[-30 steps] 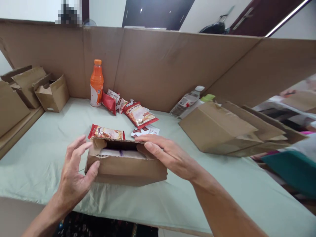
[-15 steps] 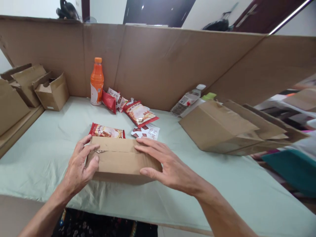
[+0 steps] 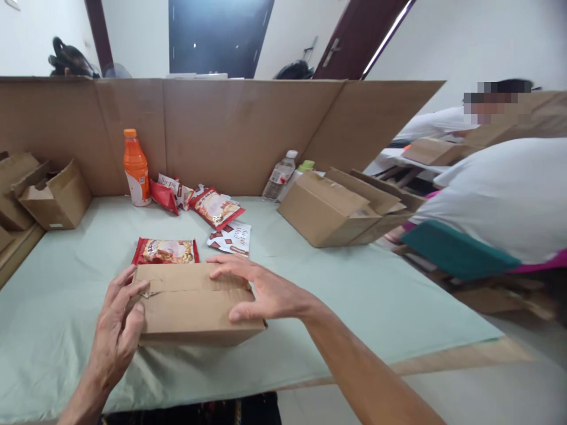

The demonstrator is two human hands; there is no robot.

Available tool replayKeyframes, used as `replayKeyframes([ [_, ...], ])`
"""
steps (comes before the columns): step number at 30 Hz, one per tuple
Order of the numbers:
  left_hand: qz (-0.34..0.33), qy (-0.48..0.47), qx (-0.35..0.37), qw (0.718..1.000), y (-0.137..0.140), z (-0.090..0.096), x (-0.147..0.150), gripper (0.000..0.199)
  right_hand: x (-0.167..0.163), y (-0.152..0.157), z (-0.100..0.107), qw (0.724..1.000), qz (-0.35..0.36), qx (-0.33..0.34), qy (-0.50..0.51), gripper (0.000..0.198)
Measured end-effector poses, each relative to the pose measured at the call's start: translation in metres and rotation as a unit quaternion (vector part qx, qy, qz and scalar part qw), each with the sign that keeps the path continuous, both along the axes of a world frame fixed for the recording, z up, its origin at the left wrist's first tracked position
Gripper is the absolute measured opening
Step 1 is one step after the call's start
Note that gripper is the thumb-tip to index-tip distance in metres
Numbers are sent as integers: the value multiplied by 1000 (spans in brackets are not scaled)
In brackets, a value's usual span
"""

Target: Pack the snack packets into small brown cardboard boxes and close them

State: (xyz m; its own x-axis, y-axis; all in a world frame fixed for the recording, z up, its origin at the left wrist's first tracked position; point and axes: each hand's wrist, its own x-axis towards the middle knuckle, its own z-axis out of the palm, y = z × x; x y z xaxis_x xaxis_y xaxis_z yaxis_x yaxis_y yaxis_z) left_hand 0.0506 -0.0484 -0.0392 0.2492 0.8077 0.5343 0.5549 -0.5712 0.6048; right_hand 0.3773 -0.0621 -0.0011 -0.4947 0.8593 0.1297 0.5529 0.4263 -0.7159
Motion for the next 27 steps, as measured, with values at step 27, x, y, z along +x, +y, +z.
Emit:
replayKeyframes([
  [27,-71,-39,-34,996,-12,-7,83,34,62,-108,-20,984,-132,107,-50,85],
])
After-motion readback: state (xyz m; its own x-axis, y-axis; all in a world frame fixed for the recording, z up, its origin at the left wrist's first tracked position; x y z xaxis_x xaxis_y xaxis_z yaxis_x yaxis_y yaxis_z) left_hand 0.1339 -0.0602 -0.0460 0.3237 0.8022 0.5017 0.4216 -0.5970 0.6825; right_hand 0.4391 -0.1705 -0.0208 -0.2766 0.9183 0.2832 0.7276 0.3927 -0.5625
